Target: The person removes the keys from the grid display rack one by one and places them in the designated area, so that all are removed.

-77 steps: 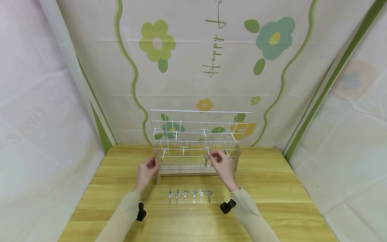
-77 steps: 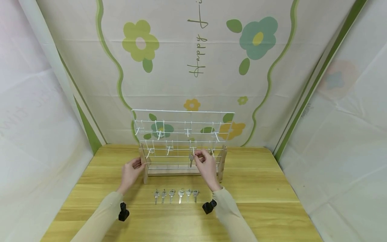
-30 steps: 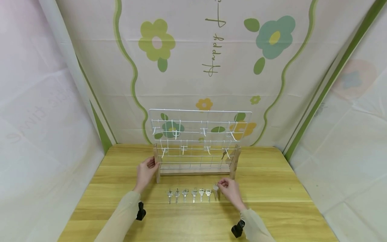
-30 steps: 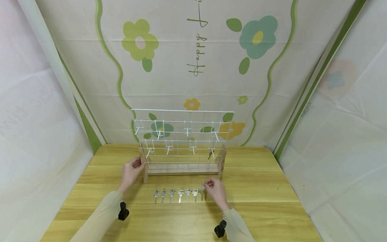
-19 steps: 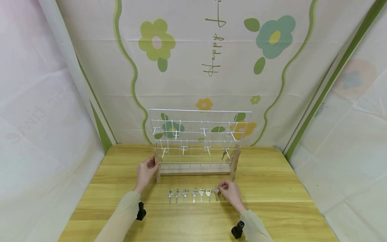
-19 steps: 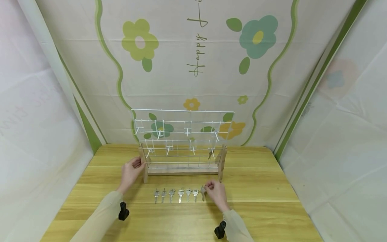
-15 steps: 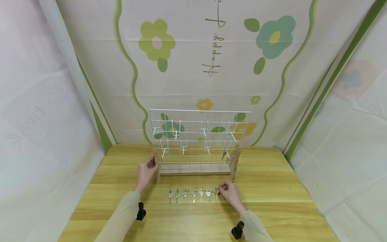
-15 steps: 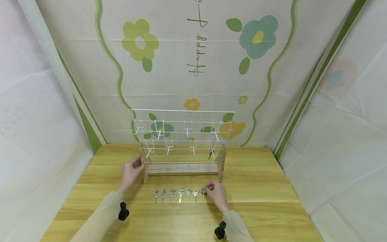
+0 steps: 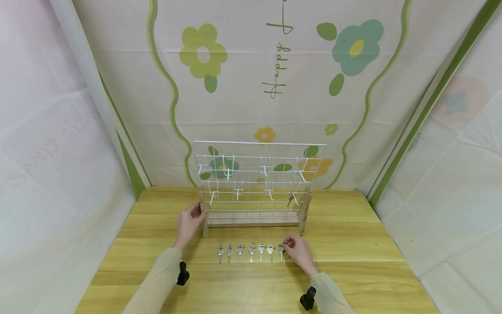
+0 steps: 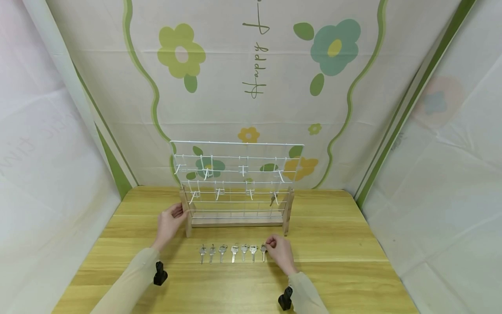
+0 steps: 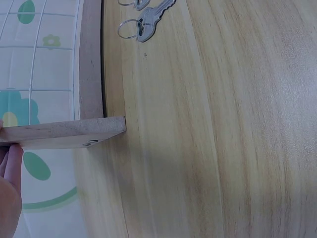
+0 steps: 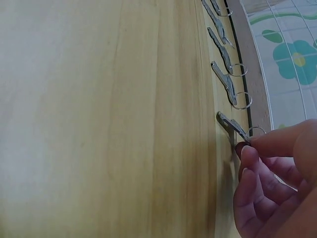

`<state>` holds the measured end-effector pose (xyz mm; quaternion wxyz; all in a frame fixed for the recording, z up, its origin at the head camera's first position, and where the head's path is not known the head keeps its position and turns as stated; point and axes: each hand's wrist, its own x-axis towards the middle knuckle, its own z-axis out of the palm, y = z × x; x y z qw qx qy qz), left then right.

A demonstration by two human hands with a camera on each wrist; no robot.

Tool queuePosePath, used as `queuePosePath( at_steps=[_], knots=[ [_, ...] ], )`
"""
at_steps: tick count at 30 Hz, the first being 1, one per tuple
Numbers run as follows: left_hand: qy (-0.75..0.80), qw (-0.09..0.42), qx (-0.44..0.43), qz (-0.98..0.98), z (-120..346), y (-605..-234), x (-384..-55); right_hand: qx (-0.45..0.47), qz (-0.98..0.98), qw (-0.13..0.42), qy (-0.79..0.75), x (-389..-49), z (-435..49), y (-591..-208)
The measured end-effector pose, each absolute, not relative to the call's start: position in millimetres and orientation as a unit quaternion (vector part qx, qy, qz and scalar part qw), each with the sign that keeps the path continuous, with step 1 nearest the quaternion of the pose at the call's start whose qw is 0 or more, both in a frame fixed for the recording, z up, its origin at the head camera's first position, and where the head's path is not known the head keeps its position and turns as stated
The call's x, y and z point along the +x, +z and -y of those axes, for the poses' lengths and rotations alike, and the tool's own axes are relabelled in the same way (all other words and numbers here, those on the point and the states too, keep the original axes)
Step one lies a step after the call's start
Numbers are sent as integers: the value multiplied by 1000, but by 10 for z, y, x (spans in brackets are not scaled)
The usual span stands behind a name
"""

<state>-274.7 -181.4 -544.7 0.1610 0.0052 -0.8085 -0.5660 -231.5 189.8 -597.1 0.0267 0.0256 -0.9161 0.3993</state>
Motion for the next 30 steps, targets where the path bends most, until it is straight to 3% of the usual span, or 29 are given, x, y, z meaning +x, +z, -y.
queuePosePath(
  at_steps=[30],
  knots=[
    [-561, 156, 4, 813, 1820, -5442, -2748, 43, 912, 15, 408, -2265, -1935, -5905]
  ],
)
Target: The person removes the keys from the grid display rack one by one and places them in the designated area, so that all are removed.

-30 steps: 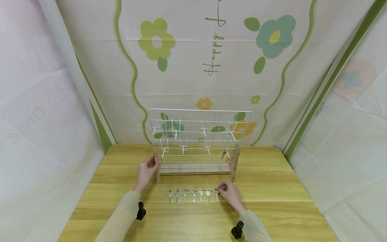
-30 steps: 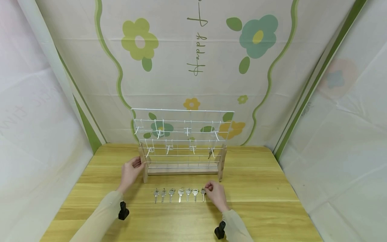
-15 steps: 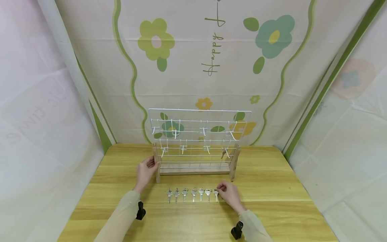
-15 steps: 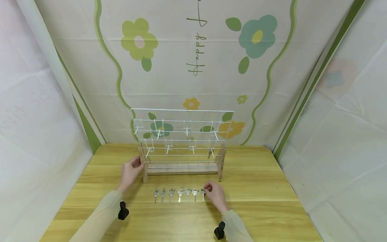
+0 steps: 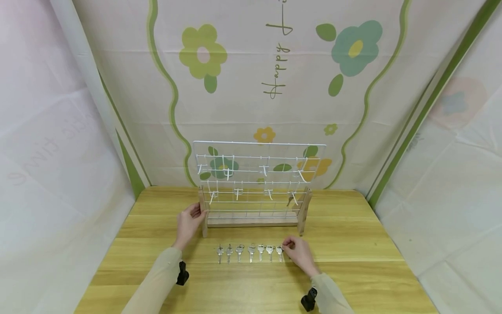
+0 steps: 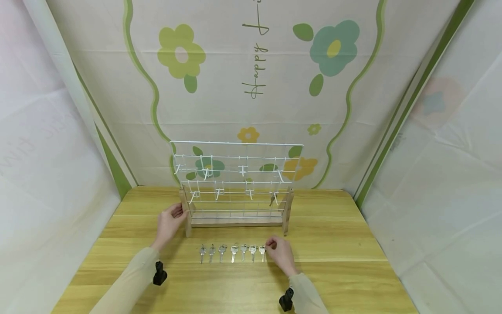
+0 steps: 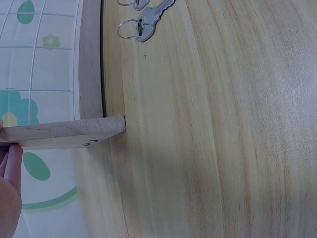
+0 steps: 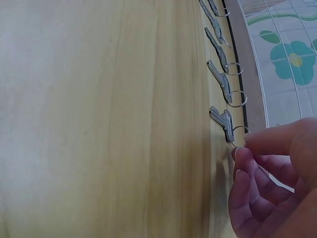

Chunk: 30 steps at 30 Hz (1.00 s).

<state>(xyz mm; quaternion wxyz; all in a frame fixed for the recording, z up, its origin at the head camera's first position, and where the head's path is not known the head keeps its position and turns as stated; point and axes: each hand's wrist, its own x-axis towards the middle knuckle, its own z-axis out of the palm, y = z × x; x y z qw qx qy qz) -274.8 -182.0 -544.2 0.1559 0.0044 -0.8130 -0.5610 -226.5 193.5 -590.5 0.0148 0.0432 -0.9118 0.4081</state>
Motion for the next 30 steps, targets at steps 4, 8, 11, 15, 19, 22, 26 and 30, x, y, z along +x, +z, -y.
queuePosePath(
  at_steps=[4, 8, 11, 15, 19, 22, 26, 30],
  knots=[
    [-560, 154, 5, 814, 1819, -5427, -2755, 32, 911, 14, 410, -2265, -1959, -5861],
    [-559, 155, 4, 815, 1818, -5422, -2760, 28, 909, 17, 415, -2295, -1988, -5805],
    [-557, 157, 4, 815, 1818, -5424, -2760, 20, 904, 17, 428, -2344, -2002, -5731],
    [-558, 160, 4, 814, 1820, -5425, -2755, 21, 899, 40, 436, -2437, -2025, -5582],
    [-559, 166, 2, 812, 1822, -5420, -2751, 27, 894, 74, 442, -2541, -2052, -5411],
    [-558, 170, -1, 812, 1826, -5417, -2748, 25, 891, 88, 445, -2603, -2063, -5261],
    [-556, 170, -4, 814, 1828, -5433, -2744, 27, 884, 114, 452, -2683, -2077, -5079],
    [-557, 164, 1, 814, 1818, -5445, -2736, 24, 883, 142, 447, -2751, -2077, -4939]
  ],
)
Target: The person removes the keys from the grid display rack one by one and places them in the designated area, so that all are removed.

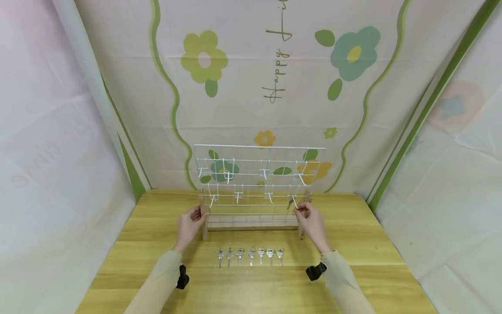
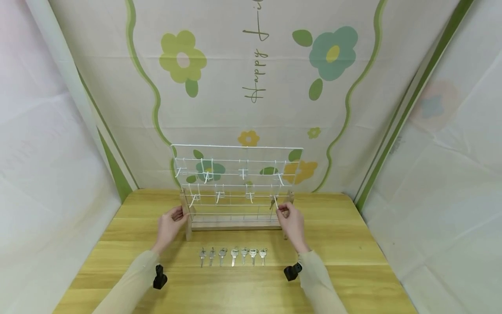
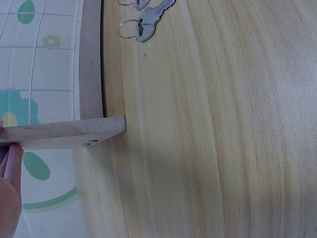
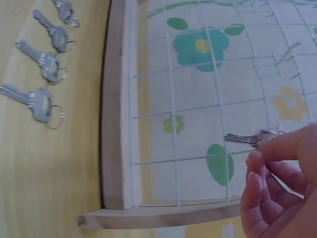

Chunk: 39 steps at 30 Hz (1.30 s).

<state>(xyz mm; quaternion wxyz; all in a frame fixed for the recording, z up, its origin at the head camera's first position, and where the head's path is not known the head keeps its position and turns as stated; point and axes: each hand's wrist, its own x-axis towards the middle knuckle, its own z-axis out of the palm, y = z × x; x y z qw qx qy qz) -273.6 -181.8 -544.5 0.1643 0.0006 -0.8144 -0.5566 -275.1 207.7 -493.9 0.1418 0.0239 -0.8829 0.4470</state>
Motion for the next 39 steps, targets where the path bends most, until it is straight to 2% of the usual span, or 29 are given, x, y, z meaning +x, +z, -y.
queuePosePath(
  at_steps=[26, 39],
  knots=[
    [-564, 171, -2, 808, 1813, -5445, -2723, 21, 863, 193, 466, -2901, -1998, -4752],
    [-566, 164, 3, 808, 1820, -5442, -2728, 41, 877, 180, 445, -2802, -2071, -4754]
  ],
)
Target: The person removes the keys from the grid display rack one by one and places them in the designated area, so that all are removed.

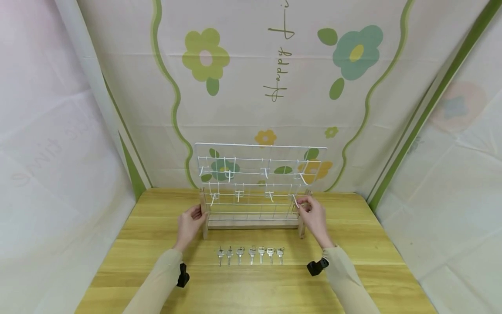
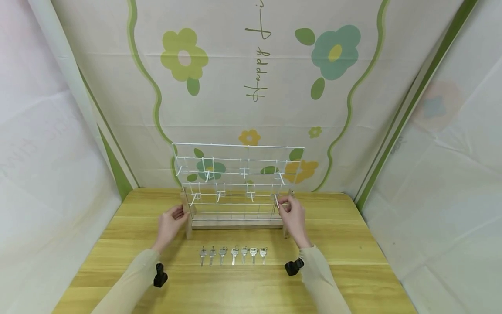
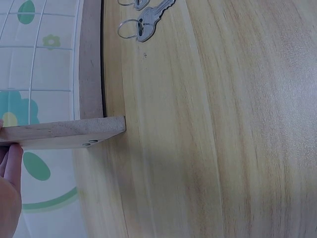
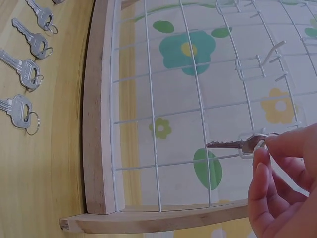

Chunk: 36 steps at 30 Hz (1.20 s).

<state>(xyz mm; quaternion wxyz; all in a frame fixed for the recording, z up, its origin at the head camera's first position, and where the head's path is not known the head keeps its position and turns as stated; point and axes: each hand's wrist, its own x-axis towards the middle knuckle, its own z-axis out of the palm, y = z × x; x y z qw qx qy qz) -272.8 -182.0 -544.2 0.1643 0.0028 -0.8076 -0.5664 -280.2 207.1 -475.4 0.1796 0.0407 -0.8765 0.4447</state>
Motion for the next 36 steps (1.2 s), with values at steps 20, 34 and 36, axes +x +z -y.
queuePosePath(
  at_steps=[20, 34, 36],
  knots=[
    [-551, 173, -5, 817, 1819, -5440, -2747, 30, 857, 154, 491, -2614, -2102, -4743],
    [-562, 171, 1, 809, 1819, -5460, -2756, 51, 848, 172, 499, -2521, -2097, -4744],
    [-561, 170, 2, 810, 1816, -5459, -2757, 55, 850, 171, 495, -2497, -2103, -4751]
  ],
)
